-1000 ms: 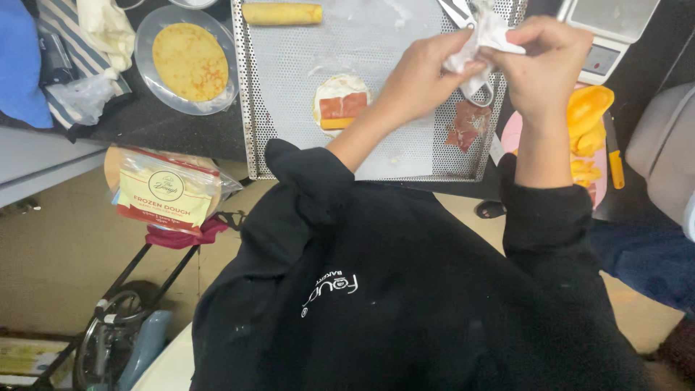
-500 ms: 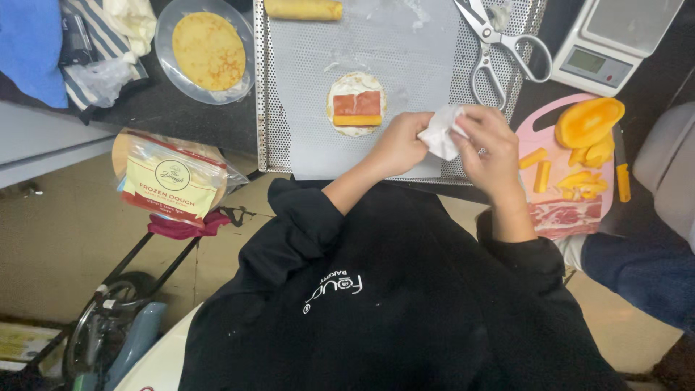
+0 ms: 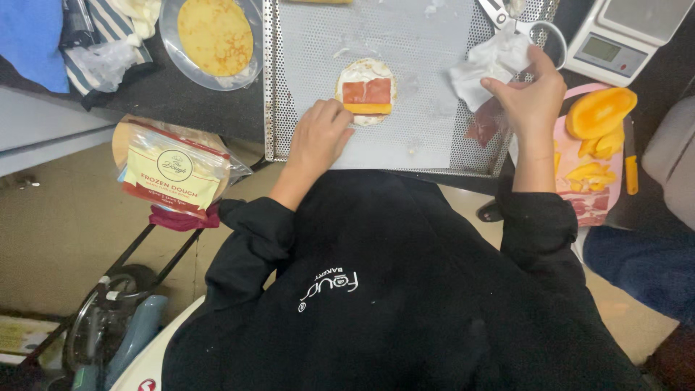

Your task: The person wipes a rolled crepe with a tissue and sets it on a tray, then pipes cream from a piping bag onto a round crepe and spreads the cream with a spatula. They place slices of ham and cheese sticks on top and fold the crepe over the filling.

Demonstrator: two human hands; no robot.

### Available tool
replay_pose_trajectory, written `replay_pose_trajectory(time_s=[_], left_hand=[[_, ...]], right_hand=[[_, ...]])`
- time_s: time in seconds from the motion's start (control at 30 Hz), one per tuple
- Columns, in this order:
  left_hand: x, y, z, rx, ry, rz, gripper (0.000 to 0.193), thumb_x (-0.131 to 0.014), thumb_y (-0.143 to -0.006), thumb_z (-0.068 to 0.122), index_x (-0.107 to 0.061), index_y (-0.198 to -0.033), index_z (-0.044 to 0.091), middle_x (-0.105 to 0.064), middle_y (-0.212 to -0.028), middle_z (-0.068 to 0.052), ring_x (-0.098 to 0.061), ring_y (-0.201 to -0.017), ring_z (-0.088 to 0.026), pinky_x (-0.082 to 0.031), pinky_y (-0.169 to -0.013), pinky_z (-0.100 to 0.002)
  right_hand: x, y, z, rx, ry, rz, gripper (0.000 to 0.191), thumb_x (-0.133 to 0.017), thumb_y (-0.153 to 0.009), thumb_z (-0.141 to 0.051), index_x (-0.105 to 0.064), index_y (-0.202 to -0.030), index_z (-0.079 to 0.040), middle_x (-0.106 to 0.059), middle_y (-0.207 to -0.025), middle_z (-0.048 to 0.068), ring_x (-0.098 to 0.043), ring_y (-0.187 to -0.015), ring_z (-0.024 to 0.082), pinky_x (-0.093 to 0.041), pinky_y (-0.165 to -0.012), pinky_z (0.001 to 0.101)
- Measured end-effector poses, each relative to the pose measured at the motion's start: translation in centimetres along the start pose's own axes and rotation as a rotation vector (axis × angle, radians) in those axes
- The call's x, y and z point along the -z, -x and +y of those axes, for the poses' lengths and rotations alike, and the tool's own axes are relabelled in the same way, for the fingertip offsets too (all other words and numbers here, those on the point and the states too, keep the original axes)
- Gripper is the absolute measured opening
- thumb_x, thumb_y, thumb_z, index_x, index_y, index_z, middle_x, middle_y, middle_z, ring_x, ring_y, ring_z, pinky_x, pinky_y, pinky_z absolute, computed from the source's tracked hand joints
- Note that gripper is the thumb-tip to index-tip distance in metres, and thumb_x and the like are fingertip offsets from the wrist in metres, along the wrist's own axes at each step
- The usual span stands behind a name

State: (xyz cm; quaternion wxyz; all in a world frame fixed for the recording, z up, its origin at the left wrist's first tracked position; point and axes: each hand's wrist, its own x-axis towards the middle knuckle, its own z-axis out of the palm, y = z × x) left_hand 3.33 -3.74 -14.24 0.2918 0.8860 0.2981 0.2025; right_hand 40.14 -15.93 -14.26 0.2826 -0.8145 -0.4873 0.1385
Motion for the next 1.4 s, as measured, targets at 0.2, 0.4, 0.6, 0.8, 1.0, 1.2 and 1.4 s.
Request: replay_pose_trajectory(time_s=[0.2, 0.4, 0.6, 0.8, 1.0, 1.2, 1.4], left_hand=[[-0.8, 0.4, -2.0, -0.183, -0.172, 0.019, 0.02, -0.076, -0.085, 0.017, -0.059, -0.092, 0.009, -0.057, -0.097, -0.005, -0.058, -0.093, -0.023, -0.047, -0.08, -0.038], [-0.8, -0.7, -2.9, -0.312, -0.296, 0.021, 0.017, -0.072, -0.088, 0.02, -0.057, -0.09, 0.012, -0.055, -0.093, -0.003, -0.057, -0.092, -0.02, -0.046, -0.08, -0.035], [-0.7, -0.8, -2.9, -0.302, -0.28, 0.023, 0.021, -0.072, -0.089, 0.025, -0.057, -0.09, 0.011, -0.056, -0.096, -0.004, -0.058, -0.091, -0.02, -0.046, -0.079, -0.036], [-1.6, -0.4, -3.4, -0.244, -0.23, 0.036, 0.025, -0.075, -0.088, 0.028, -0.059, -0.094, 0.01, -0.059, -0.101, -0.005, -0.059, -0.093, -0.022, -0.047, -0.08, -0.038], [-0.4, -0.8, -2.4, -0.192, -0.155, 0.064, 0.029, -0.077, -0.086, 0.029, -0.063, -0.1, 0.008, -0.062, -0.105, -0.006, -0.06, -0.096, -0.024, -0.047, -0.082, -0.039], [7.6, -3.3, 6.5, 0.007, 0.318, 0.227, 0.021, -0.064, -0.102, 0.007, -0.07, -0.121, 0.005, -0.074, -0.097, -0.002, -0.068, -0.093, -0.024, -0.051, -0.087, -0.039], [23.0, 1.7, 16.3, -0.279, 0.845, 0.166, 0.013, -0.063, -0.095, 0.013, -0.073, -0.099, 0.006, -0.073, -0.1, -0.007, -0.075, -0.089, -0.024, -0.064, -0.083, -0.037]], right_hand=[[0.0, 1.2, -2.5, 0.269, 0.248, 0.167, 0.044, -0.084, -0.083, -0.003, -0.065, -0.122, 0.002, -0.058, -0.122, 0.016, -0.063, -0.111, 0.033, -0.053, -0.102, 0.0386], [-6.5, 4.8, -8.0, 0.535, 0.117, -0.234, 0.032, -0.089, -0.08, -0.021, -0.063, -0.092, -0.008, -0.06, -0.097, 0.01, -0.06, -0.095, 0.032, -0.048, -0.082, 0.0412], [-10.4, 4.8, -10.6, 0.675, 0.037, -0.077, 0.043, -0.09, -0.076, -0.021, -0.06, -0.102, -0.005, -0.061, -0.107, 0.011, -0.059, -0.099, 0.032, -0.047, -0.086, 0.0434], [-10.9, 4.1, -10.9, 0.748, 0.009, -0.078, 0.044, -0.09, -0.078, -0.015, -0.059, -0.108, -0.005, -0.061, -0.112, 0.01, -0.06, -0.105, 0.03, -0.048, -0.091, 0.0428], [-10.2, 3.4, -11.6, 0.749, -0.026, -0.078, 0.042, -0.09, -0.08, -0.015, -0.062, -0.109, -0.003, -0.06, -0.114, 0.011, -0.059, -0.106, 0.03, -0.047, -0.09, 0.0433], [-3.1, 1.8, -16.8, 0.576, -0.251, 0.013, 0.012, -0.074, -0.096, 0.0, -0.067, -0.104, -0.005, -0.066, -0.091, 0.012, -0.065, -0.09, 0.031, -0.052, -0.078, 0.0375], [10.8, 6.0, -19.7, 0.13, -1.375, -0.604, 0.022, -0.051, -0.105, -0.02, -0.058, -0.125, -0.012, -0.069, -0.079, 0.01, -0.069, -0.071, 0.022, -0.055, -0.077, 0.0466]])
